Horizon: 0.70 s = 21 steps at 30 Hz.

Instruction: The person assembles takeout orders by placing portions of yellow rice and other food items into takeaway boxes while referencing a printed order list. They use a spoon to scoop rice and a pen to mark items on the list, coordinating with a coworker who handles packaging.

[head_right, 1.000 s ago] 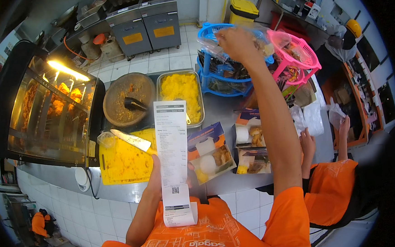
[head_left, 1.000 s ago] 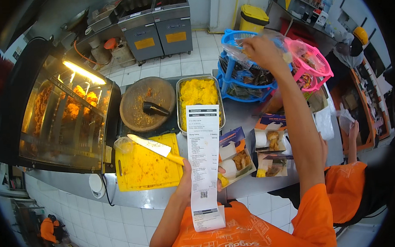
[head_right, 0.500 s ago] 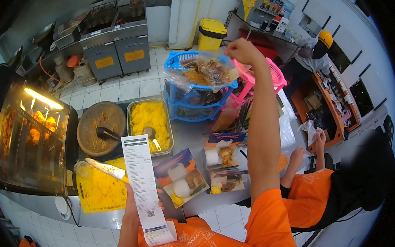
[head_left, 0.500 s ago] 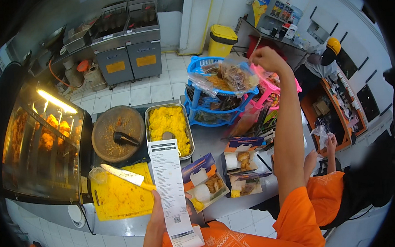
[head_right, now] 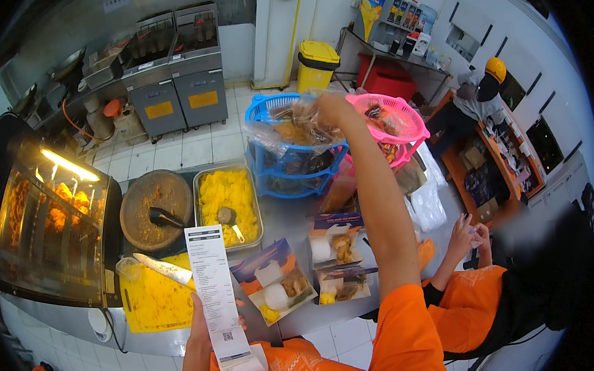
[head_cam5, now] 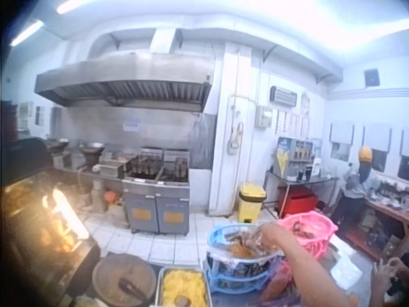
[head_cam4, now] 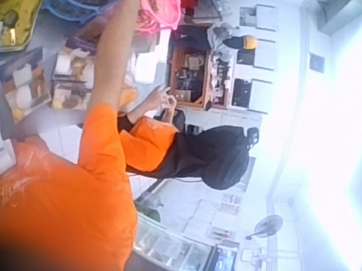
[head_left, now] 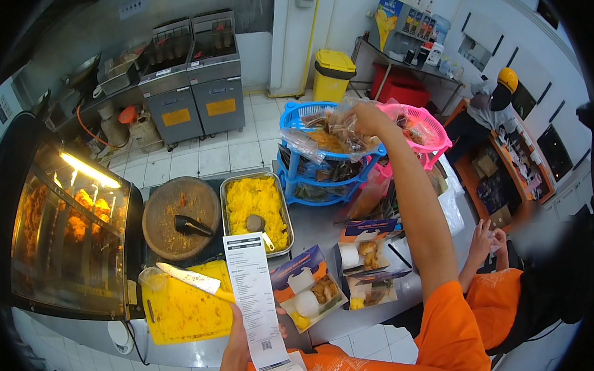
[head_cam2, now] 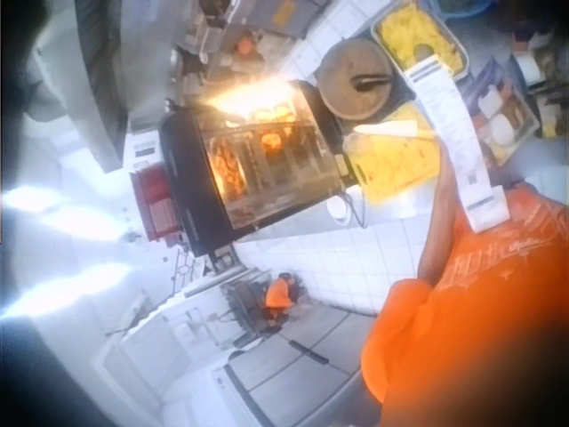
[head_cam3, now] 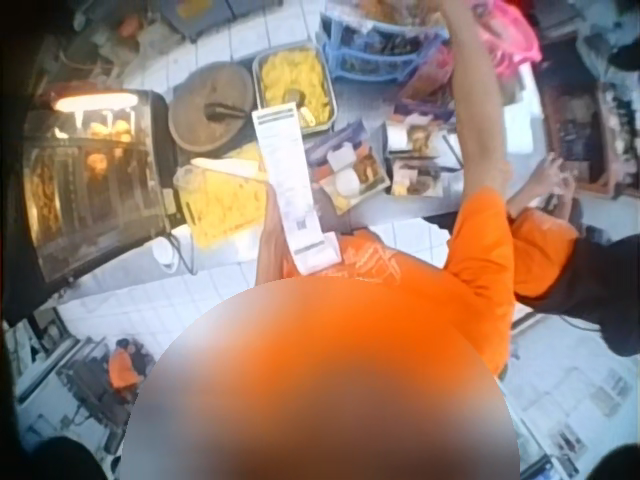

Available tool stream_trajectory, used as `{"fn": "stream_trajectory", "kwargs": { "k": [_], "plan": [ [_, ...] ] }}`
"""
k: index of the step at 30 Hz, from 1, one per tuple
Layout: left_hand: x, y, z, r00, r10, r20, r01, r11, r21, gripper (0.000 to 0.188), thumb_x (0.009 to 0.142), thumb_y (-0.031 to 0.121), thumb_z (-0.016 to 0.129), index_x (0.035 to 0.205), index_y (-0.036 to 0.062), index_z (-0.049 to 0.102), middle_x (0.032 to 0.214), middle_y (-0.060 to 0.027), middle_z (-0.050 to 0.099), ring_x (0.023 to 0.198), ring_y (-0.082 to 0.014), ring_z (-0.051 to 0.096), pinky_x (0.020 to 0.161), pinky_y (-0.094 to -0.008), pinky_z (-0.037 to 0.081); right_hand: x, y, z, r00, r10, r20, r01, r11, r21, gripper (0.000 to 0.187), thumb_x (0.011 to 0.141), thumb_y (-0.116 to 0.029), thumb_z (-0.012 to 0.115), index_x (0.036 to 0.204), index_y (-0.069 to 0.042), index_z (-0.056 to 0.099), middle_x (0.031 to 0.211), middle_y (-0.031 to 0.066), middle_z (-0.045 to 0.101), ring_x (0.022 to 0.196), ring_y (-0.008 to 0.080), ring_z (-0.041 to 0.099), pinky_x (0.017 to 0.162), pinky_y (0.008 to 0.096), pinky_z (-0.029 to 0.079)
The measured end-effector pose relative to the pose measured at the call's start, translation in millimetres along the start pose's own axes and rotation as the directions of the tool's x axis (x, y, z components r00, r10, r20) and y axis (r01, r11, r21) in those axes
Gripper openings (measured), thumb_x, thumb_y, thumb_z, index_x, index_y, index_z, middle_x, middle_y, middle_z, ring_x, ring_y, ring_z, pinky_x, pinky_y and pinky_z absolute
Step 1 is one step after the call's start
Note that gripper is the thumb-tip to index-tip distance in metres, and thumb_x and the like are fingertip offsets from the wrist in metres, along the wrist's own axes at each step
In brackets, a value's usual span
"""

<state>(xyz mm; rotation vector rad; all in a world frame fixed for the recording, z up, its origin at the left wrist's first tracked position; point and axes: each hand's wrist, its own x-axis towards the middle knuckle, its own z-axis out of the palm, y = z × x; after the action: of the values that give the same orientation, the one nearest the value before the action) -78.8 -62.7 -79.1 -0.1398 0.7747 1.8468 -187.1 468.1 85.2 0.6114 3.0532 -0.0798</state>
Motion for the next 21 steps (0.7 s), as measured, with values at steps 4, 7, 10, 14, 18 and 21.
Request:
{"fn": "stream_trajectory", "kwargs": {
  "k": [4,7,10,14,18,21],
  "plan": [
    [-2,-4,-11,0.998,0.005,-0.065,-0.005,1.000,0.009,0.090,0.090,0.082,0.017,0.137,0.0101,0.043,0.107,-0.0220,0.063,0.071,-0.0369,0.065,0.061,-0.0527,0.057,7,-1,11,0.974,-0.139,-0.180,0.144,0.989,0.019,0.033,0.075,-0.013,0.069,0.107,-0.016,0.076,0.105,0.0200,0.071,0.098,0.0375,0.068,0.089,0.0459,0.054],
    [0,-7,-19,0.999,0.010,-0.035,-0.011,0.998,-0.054,0.090,0.089,0.082,0.020,0.136,0.0087,0.044,0.105,-0.0216,0.063,0.071,-0.0380,0.064,0.061,-0.0554,0.056,6,3,17,0.961,-0.127,-0.245,0.118,0.992,-0.050,0.022,0.076,-0.017,0.069,0.097,-0.012,0.077,0.099,0.0200,0.072,0.094,0.0384,0.069,0.087,0.0466,0.055],
    [-1,-6,-23,0.999,-0.007,-0.046,0.001,0.992,-0.129,0.097,0.087,0.084,0.015,0.141,0.0071,0.040,0.109,-0.0243,0.062,0.076,-0.0378,0.067,0.066,-0.0549,0.058,-4,21,5,0.939,0.026,-0.342,0.005,0.996,0.088,0.017,0.077,-0.020,0.069,0.088,-0.010,0.076,0.093,0.0195,0.072,0.090,0.0394,0.069,0.084,0.0478,0.055],
    [-10,-1,-20,0.980,0.083,-0.180,-0.108,0.985,-0.133,0.091,0.089,0.083,0.024,0.132,0.0056,0.046,0.102,-0.0201,0.063,0.065,-0.0374,0.064,0.056,-0.0543,0.054,-37,75,-28,0.817,0.209,-0.538,-0.085,0.966,0.246,0.018,0.078,-0.021,0.070,0.090,-0.010,0.076,0.090,0.0187,0.072,0.088,0.0384,0.070,0.082,0.0482,0.055],
    [-13,-2,-16,0.943,0.086,-0.322,-0.146,0.975,-0.169,0.083,0.091,0.081,0.024,0.133,0.0116,0.045,0.095,-0.0181,0.062,0.057,-0.0345,0.061,0.051,-0.0502,0.053,-62,128,-33,0.800,0.352,-0.485,-0.400,0.917,0.006,0.019,0.080,-0.024,0.071,0.096,-0.015,0.077,0.101,0.0152,0.068,0.103,0.0357,0.064,0.087,0.0505,0.053],
    [-1,5,-24,0.957,0.037,0.289,0.081,0.919,-0.385,0.081,0.090,0.071,0.045,0.134,0.0034,0.051,0.118,-0.0196,0.057,0.101,-0.0305,0.056,0.088,-0.0453,0.046,-65,148,-1,0.885,0.192,-0.424,-0.322,0.910,-0.259,0.018,0.081,-0.026,0.070,0.097,-0.019,0.076,0.109,0.0117,0.063,0.114,0.0349,0.056,0.092,0.0529,0.049]
  ]
}}
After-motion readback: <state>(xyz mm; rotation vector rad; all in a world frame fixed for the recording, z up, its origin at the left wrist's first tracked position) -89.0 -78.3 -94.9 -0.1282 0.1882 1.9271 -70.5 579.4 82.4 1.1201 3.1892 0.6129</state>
